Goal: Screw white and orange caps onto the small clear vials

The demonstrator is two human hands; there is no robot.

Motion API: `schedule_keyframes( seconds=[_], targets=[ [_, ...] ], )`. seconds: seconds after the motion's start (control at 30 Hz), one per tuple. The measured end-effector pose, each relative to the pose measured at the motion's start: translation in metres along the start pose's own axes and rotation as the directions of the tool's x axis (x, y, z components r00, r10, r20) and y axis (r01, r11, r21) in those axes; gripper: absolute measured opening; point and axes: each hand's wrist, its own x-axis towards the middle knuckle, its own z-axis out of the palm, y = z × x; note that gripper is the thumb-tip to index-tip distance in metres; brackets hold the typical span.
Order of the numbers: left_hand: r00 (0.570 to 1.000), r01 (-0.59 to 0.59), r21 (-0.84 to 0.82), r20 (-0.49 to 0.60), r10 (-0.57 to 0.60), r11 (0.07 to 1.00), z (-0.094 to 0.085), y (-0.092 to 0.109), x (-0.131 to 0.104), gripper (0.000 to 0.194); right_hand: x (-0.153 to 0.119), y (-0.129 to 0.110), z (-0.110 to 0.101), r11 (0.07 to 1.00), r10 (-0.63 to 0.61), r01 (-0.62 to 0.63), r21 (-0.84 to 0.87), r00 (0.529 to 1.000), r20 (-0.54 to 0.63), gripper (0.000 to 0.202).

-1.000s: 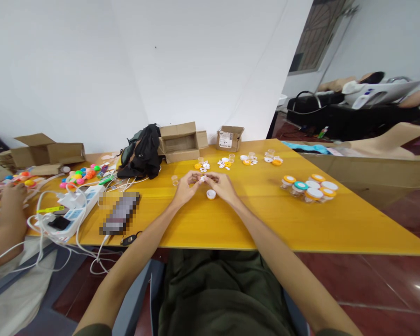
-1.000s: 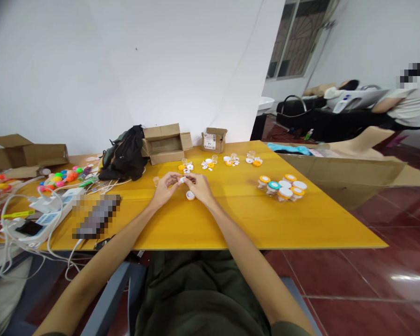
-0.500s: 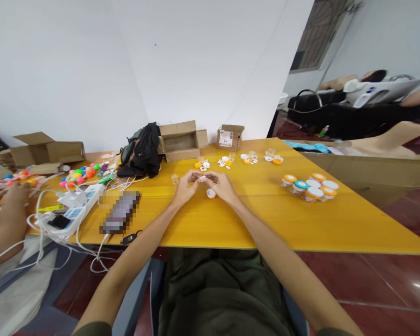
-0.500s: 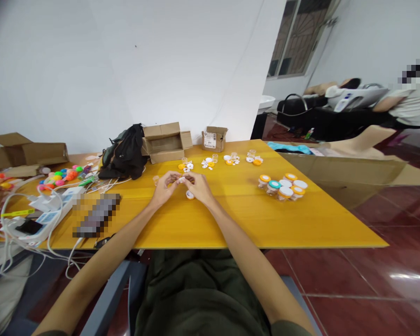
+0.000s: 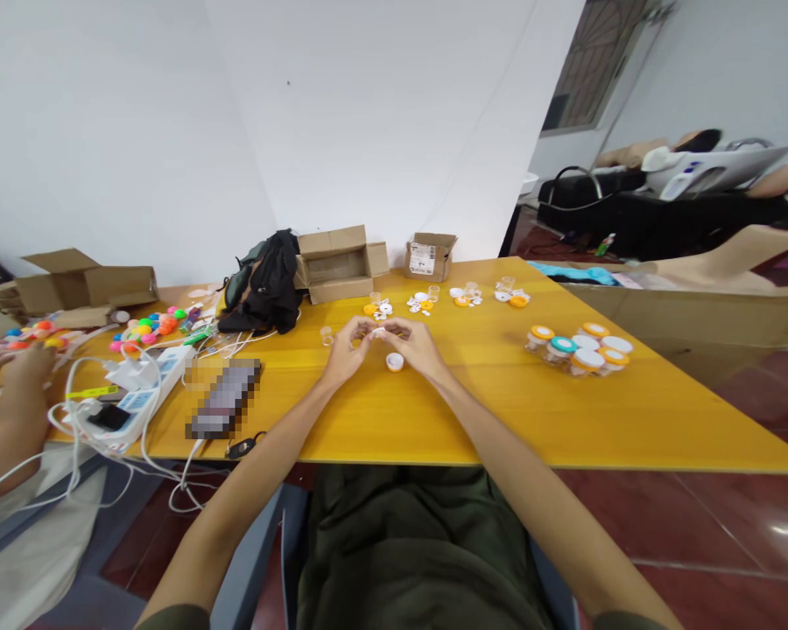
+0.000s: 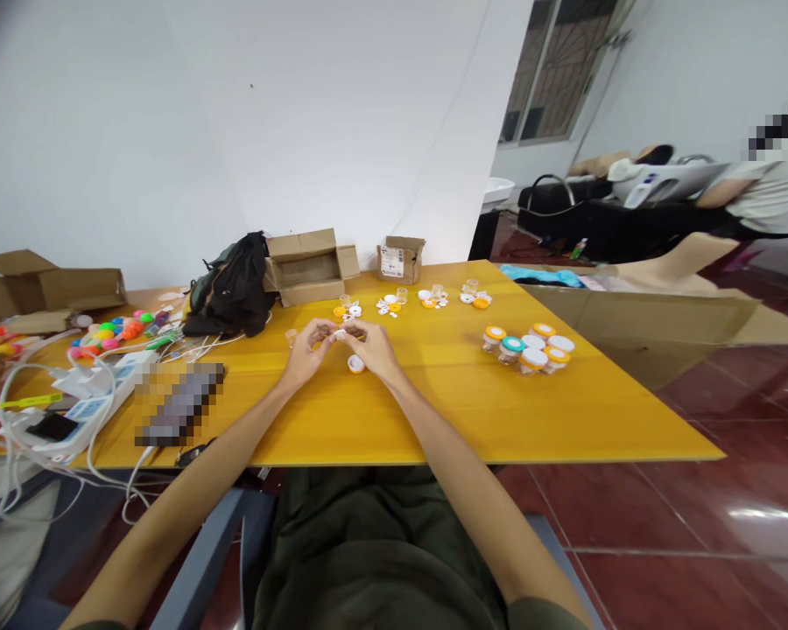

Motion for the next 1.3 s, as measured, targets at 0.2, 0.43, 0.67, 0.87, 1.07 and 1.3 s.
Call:
schedule_keyframes(
  seconds=[0.2, 0.43, 0.67, 0.87, 1.07, 1.3],
  targets=[
    [0.999, 0.033, -0.027, -0.002, -0.033, 0.999, 0.002, -0.001, 0.0, 0.02, -0.001, -0.002, 0.001, 0.999, -0.049, 0.049, -0.014, 0.999, -0.016, 0.015],
    [0.996, 0.088, -0.023, 0.013, -0.088, 0.996, 0.002, -0.002, 0.0, 0.016, 0.0, 0.003, -0.001, 0.989, -0.138, 0.138, -0.045, 0.99, 0.006, 0.02],
    [0.994, 0.1, 0.042, 0.026, -0.101, 0.994, 0.001, 0.003, 0.0, 0.019, 0.002, 0.004, -0.006, 0.983, -0.133, 0.138, -0.122, 0.99, 0.047, 0.012],
    [0.971, 0.143, 0.127, 0.175, -0.165, 0.981, 0.001, 0.006, -0.004, 0.031, 0.009, 0.008, -0.027, 0.974, -0.073, 0.086, -0.208, 0.995, 0.068, 0.009],
    [0.916, 0.097, 0.274, 0.351, -0.194, 0.957, 0.006, 0.004, -0.007, 0.041, 0.006, 0.0, -0.045, 0.965, -0.026, 0.088, -0.247, 0.97, 0.243, 0.013],
    [0.901, 0.031, 0.355, 0.394, -0.18, 0.934, 0.006, 0.007, -0.003, 0.02, -0.001, -0.013, -0.04, 0.939, 0.029, 0.112, -0.326, 0.916, 0.399, 0.011]
  ],
)
